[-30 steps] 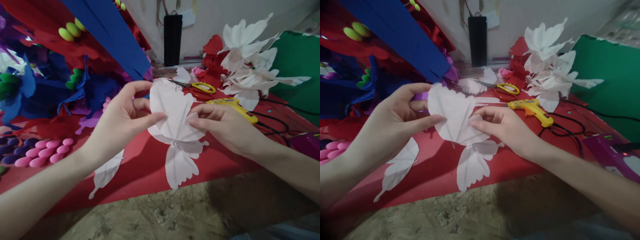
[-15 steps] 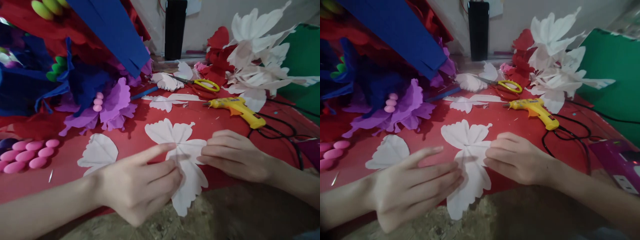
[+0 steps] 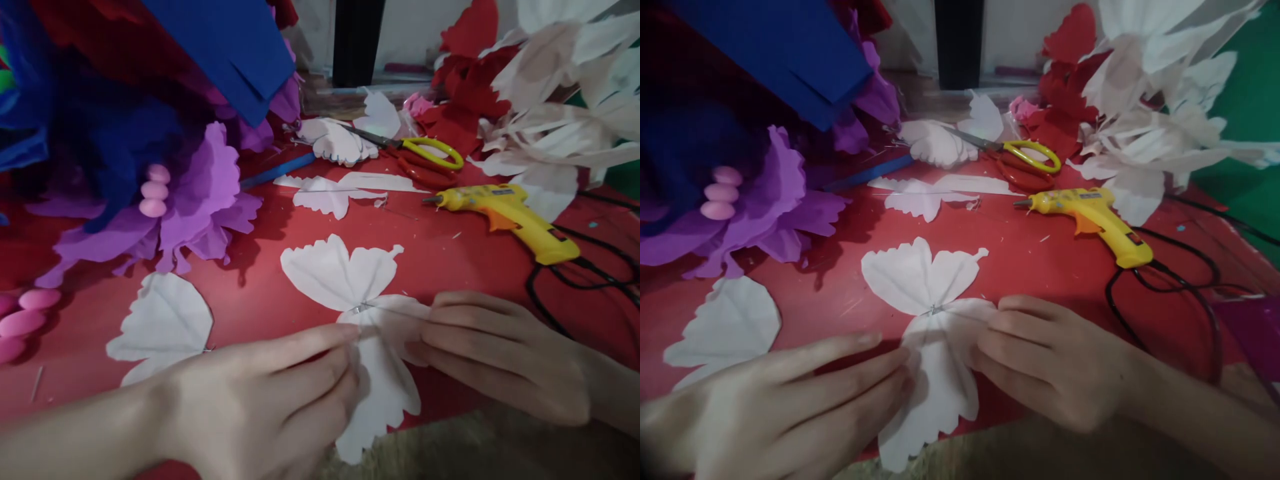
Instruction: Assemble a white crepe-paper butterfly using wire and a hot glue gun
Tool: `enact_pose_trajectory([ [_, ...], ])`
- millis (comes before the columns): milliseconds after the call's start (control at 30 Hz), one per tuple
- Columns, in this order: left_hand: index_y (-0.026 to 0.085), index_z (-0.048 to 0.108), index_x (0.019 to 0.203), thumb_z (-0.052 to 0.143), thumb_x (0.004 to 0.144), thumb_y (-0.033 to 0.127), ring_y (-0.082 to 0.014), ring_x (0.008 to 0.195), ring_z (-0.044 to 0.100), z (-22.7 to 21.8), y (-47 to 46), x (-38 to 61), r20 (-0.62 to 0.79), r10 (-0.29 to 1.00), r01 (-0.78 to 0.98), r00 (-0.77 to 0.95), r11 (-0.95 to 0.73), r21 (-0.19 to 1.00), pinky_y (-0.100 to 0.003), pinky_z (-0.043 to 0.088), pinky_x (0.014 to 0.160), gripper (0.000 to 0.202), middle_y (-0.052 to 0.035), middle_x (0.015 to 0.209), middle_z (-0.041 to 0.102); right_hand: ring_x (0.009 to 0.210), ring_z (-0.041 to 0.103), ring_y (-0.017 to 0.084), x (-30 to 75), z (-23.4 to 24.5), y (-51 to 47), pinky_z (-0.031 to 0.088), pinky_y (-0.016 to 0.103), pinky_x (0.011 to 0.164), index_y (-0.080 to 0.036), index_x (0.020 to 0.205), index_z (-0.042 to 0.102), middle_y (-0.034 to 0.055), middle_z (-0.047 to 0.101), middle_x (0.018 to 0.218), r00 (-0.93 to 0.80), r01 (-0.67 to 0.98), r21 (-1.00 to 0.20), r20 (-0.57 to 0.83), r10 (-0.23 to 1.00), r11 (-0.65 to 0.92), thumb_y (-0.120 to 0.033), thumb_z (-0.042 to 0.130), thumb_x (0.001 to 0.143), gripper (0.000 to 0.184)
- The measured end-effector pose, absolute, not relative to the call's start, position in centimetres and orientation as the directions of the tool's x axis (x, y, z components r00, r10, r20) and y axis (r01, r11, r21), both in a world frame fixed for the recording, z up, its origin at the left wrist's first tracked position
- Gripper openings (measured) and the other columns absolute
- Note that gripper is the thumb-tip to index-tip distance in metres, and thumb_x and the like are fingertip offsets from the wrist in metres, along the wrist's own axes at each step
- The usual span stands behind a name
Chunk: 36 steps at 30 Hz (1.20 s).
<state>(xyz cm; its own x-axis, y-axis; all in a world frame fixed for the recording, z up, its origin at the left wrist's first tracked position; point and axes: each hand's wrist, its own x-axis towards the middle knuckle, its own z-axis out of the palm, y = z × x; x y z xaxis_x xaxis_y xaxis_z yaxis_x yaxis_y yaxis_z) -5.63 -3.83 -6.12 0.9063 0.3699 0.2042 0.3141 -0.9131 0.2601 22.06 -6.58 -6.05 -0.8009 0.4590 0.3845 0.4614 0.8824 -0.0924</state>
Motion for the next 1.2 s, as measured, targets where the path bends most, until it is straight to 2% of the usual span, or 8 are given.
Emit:
enact_pose_trajectory([
  [167,0.024,0.067,0.107,0.040,0.085,0.009,-0.0152,0.123,0.047,-6.2,-5.6,-5.6,0.292,0.309,0.284,0.905,-0.950,0.127,-0.033,0.023,0.119,0.038,0.0056,0.116,0.066,0.101,0.052,0.008,22.1,-6.3,-6.6,0.034,0.023,0.106,-0.016,0.098,0.058,-0.0021,0.063,0.096,-0.782,0.467,-0.145,0.392,0.484,0.872,-0.013,0.032,0.096,0.026],
  [300,0.028,0.067,0.104,0.040,0.090,0.017,-0.0132,0.126,0.043,-6.1,-5.9,-5.7,0.294,0.297,0.295,0.909,-0.954,0.050,-0.030,0.012,0.121,0.033,0.0096,0.116,0.066,0.108,0.050,0.008,22.2,-6.6,-6.6,0.029,0.023,0.111,-0.016,0.102,0.058,-0.0017,0.063,0.099,-0.783,0.463,-0.157,0.390,0.485,0.872,-0.015,0.032,0.096,0.027],
  [533,0.030,0.060,0.121,0.045,0.085,0.030,-0.0262,0.121,0.052,-7.1,-7.4,-6.1,0.185,0.417,0.384,0.890,-0.903,0.191,-0.049,0.039,0.108,0.039,0.0011,0.119,0.065,0.115,0.047,0.010,22.3,-6.7,-6.4,0.025,0.025,0.114,-0.016,0.106,0.056,-0.0007,0.062,0.104,-0.790,0.456,-0.151,0.384,0.477,0.877,-0.015,0.029,0.096,0.029],
  [733,0.026,0.061,0.120,0.045,0.086,0.034,-0.0258,0.115,0.055,-7.9,-8.6,-5.9,0.155,0.434,0.400,0.887,-0.892,0.209,-0.047,0.042,0.106,0.038,-0.0022,0.117,0.066,0.122,0.042,0.011,22.2,-6.6,-6.2,0.031,0.028,0.109,-0.014,0.108,0.054,0.0018,0.060,0.103,-0.806,0.447,-0.148,0.362,0.468,0.882,-0.011,0.028,0.095,0.029],
  [833,0.024,0.063,0.116,0.044,0.087,0.031,-0.0245,0.114,0.056,-7.2,-7.7,-5.7,0.169,0.424,0.394,0.890,-0.900,0.184,-0.045,0.043,0.106,0.036,-0.0027,0.113,0.067,0.111,0.046,0.011,22.1,-6.6,-6.1,0.035,0.027,0.104,-0.014,0.103,0.054,0.0009,0.059,0.098,-0.797,0.447,-0.167,0.372,0.476,0.879,-0.012,0.029,0.096,0.026],
  [933,0.024,0.066,0.109,0.039,0.090,0.022,-0.0200,0.112,0.057,-6.3,-6.4,-5.5,0.239,0.352,0.330,0.905,-0.935,0.128,-0.041,0.036,0.112,0.033,-0.0005,0.109,0.069,0.097,0.048,0.011,21.9,-6.4,-5.9,0.038,0.029,0.098,-0.013,0.098,0.053,0.0005,0.058,0.096,-0.788,0.450,-0.174,0.384,0.482,0.876,-0.013,0.031,0.096,0.022],
  [1033,0.021,0.068,0.098,0.030,0.094,0.012,-0.0138,0.114,0.053,-5.8,-5.4,-5.3,0.319,0.282,0.265,0.905,-0.959,0.097,-0.033,0.016,0.120,0.040,0.0047,0.109,0.068,0.093,0.048,0.012,21.7,-6.0,-5.6,0.040,0.029,0.094,-0.012,0.097,0.052,0.0011,0.058,0.093,-0.793,0.461,-0.139,0.379,0.477,0.876,-0.012,0.030,0.095,0.022],
  [1200,0.021,0.069,0.093,0.029,0.096,0.014,-0.0143,0.113,0.052,-5.6,-5.1,-5.1,0.321,0.268,0.245,0.908,-0.963,0.111,-0.032,0.015,0.119,0.041,0.0056,0.109,0.069,0.087,0.050,0.011,21.4,-5.5,-5.3,0.043,0.026,0.092,-0.013,0.091,0.053,0.0004,0.059,0.087,-0.795,0.476,-0.092,0.381,0.473,0.874,-0.012,0.027,0.096,0.026],
])
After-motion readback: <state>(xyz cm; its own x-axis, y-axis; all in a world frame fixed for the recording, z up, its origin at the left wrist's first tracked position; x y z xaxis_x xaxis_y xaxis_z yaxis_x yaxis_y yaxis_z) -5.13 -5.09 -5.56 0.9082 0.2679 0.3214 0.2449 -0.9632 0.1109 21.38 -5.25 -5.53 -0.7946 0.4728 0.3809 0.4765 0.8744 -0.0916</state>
